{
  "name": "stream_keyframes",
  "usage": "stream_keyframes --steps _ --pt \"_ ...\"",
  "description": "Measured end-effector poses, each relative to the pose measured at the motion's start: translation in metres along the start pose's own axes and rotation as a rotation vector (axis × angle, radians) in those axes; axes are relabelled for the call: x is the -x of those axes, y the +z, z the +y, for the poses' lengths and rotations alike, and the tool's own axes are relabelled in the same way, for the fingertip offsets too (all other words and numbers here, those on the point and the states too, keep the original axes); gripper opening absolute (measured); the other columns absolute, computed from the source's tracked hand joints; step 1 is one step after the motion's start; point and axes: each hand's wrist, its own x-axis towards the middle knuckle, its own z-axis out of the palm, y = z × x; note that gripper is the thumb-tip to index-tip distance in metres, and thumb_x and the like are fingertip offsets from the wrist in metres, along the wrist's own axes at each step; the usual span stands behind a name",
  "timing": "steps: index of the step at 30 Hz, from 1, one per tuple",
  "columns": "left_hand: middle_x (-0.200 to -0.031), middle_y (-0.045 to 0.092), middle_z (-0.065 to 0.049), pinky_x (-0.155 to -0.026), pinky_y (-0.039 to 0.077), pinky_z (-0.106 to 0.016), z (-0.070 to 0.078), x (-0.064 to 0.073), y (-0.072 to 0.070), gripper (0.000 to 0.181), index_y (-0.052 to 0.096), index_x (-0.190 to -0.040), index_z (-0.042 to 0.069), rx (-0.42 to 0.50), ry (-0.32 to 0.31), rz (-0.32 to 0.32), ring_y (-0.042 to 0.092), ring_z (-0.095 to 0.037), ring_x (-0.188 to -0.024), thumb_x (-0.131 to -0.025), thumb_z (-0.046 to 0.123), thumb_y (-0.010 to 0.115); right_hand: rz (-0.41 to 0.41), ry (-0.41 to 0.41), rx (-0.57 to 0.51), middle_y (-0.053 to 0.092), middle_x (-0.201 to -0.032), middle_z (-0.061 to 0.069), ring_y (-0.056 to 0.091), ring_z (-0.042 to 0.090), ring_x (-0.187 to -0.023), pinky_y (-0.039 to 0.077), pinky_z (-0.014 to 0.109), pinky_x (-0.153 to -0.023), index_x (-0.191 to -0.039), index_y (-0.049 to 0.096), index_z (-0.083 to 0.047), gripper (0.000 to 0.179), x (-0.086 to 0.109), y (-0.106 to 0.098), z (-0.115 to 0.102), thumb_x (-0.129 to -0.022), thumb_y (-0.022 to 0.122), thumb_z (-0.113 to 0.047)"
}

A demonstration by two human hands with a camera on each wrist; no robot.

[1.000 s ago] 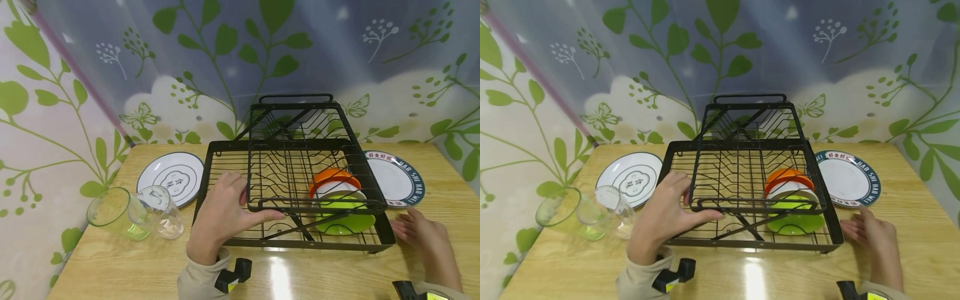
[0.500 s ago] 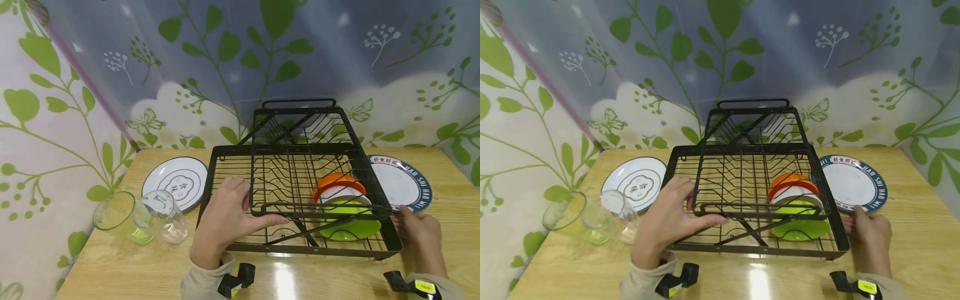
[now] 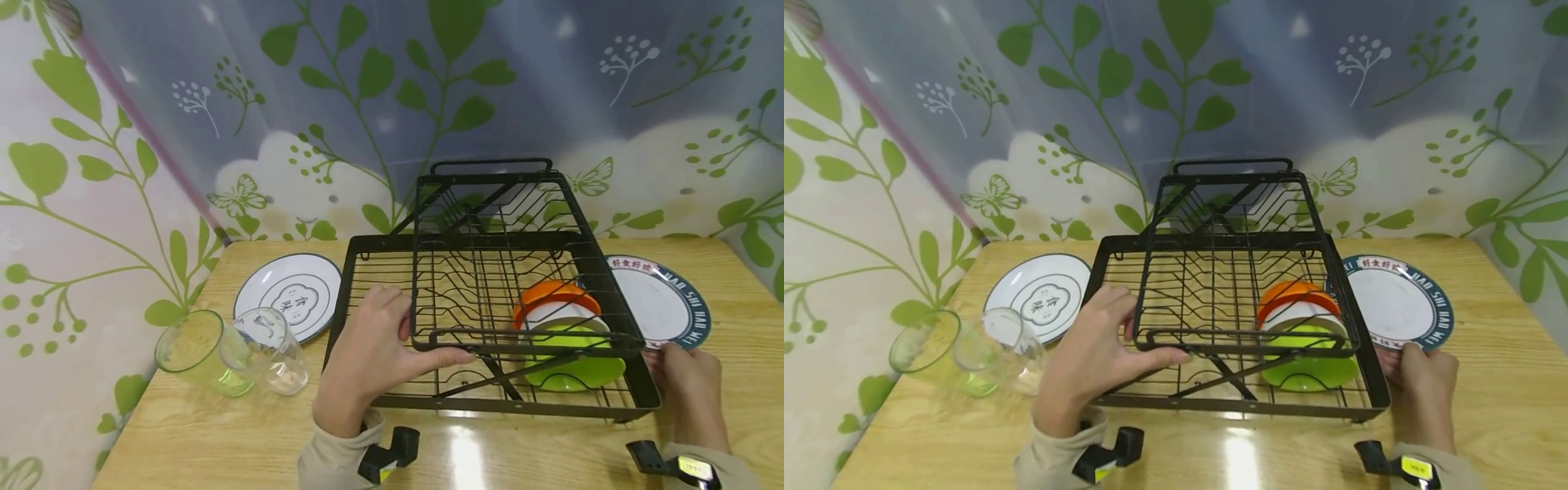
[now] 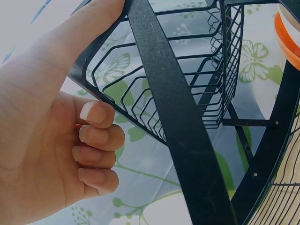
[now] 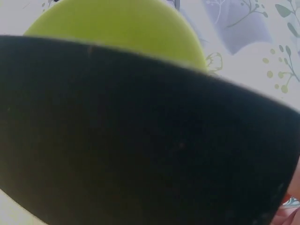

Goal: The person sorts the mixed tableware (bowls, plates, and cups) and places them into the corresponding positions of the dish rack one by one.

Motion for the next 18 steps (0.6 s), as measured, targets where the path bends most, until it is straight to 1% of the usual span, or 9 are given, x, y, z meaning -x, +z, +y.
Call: stream_keyframes --steps 2,3,5,7,8,10,13,16,18 --pt "-0.063 0.04 0.007 -0.06 0.037 -0.023 0.0 0.0 0.001 0.067 0.038 -0.06 0.016 0.007 -0.001 0.001 0.04 -0.011 -0.065 -0.067 0.077 0.066 0.025 -0.004 -0.01 0.058 -0.049 -0.007 0.059 0.004 -0.046 0.05 0.019 -0.047 -0.086 0.05 -0.003 0.017 0.0 0.001 0.001 -0.095 0.036 -0.006" --pt "-0.063 0.04 0.007 -0.06 0.037 -0.023 0.0 0.0 0.001 0.068 0.038 -0.06 0.016 0.008 -0.001 0.003 0.04 -0.011 -0.064 -0.067 0.077 0.066 0.031 -0.01 -0.011 0.057 -0.049 -0.007 0.059 0.004 -0.046 0.05 0.019 -0.047 -0.086 0.05 -0.003 0.016 -0.001 0.001 0.001 -0.095 0.037 -0.007" --pt "-0.063 0.04 0.007 -0.06 0.037 -0.023 0.0 0.0 0.002 0.067 0.038 -0.06 0.016 0.006 -0.002 0.006 0.04 -0.011 -0.064 -0.066 0.076 0.068 0.029 -0.005 -0.053 0.058 -0.051 -0.007 0.059 0.004 -0.047 0.051 0.019 -0.048 -0.091 0.049 -0.004 0.012 -0.001 0.001 0.001 -0.095 0.038 -0.005" --pt "-0.063 0.04 0.007 -0.06 0.037 -0.023 0.0 -0.001 0.002 0.066 0.038 -0.06 0.016 0.006 0.0 0.004 0.04 -0.011 -0.064 -0.063 0.071 0.074 0.02 0.008 -0.118 0.059 -0.054 -0.005 0.061 0.006 -0.048 0.052 0.02 -0.05 -0.096 0.046 -0.005 0.01 -0.001 0.0 0.001 -0.095 0.037 -0.003" --pt "-0.063 0.04 0.007 -0.06 0.037 -0.023 0.001 -0.001 0.002 0.065 0.038 -0.06 0.016 0.006 0.002 0.003 0.04 -0.011 -0.064 -0.062 0.067 0.077 0.015 0.012 -0.149 0.059 -0.055 -0.004 0.061 0.007 -0.049 0.052 0.021 -0.051 -0.1 0.045 -0.005 0.01 -0.001 -0.001 0.002 -0.095 0.036 -0.001" --pt "-0.063 0.04 0.007 -0.06 0.037 -0.022 0.001 -0.001 0.001 0.065 0.037 -0.06 0.016 0.0 0.001 0.0 0.04 -0.011 -0.064 -0.06 0.064 0.08 0.003 0.016 -0.209 0.06 -0.058 -0.002 0.063 0.008 -0.05 0.054 0.022 -0.052 -0.104 0.043 -0.007 0.014 0.0 -0.002 0.003 -0.095 0.035 0.001" --pt "-0.063 0.039 0.007 -0.06 0.037 -0.023 0.0 0.001 -0.001 0.066 0.037 -0.06 0.016 -0.005 -0.012 0.009 0.039 -0.011 -0.064 -0.059 0.064 0.08 -0.018 -0.009 -0.287 0.063 -0.059 0.001 0.065 0.012 -0.051 0.054 0.025 -0.052 -0.107 0.043 -0.006 0.019 0.002 0.0 0.006 -0.094 0.034 0.004" --pt "-0.063 0.039 0.007 -0.059 0.036 -0.022 -0.001 0.004 -0.003 0.066 0.036 -0.059 0.016 -0.01 -0.026 0.018 0.039 -0.011 -0.064 -0.06 0.067 0.079 -0.043 -0.031 -0.404 0.065 -0.062 0.006 0.068 0.017 -0.054 0.055 0.027 -0.055 -0.11 0.042 -0.005 0.023 0.005 0.002 0.01 -0.093 0.032 0.007" --pt "-0.062 0.039 0.007 -0.059 0.036 -0.023 -0.001 0.004 -0.003 0.066 0.036 -0.059 0.016 -0.007 -0.021 0.018 0.039 -0.011 -0.063 -0.061 0.068 0.077 -0.04 -0.033 -0.488 0.066 -0.064 0.008 0.069 0.02 -0.056 0.056 0.029 -0.057 -0.112 0.041 -0.006 0.026 0.007 0.001 0.012 -0.093 0.031 0.009"
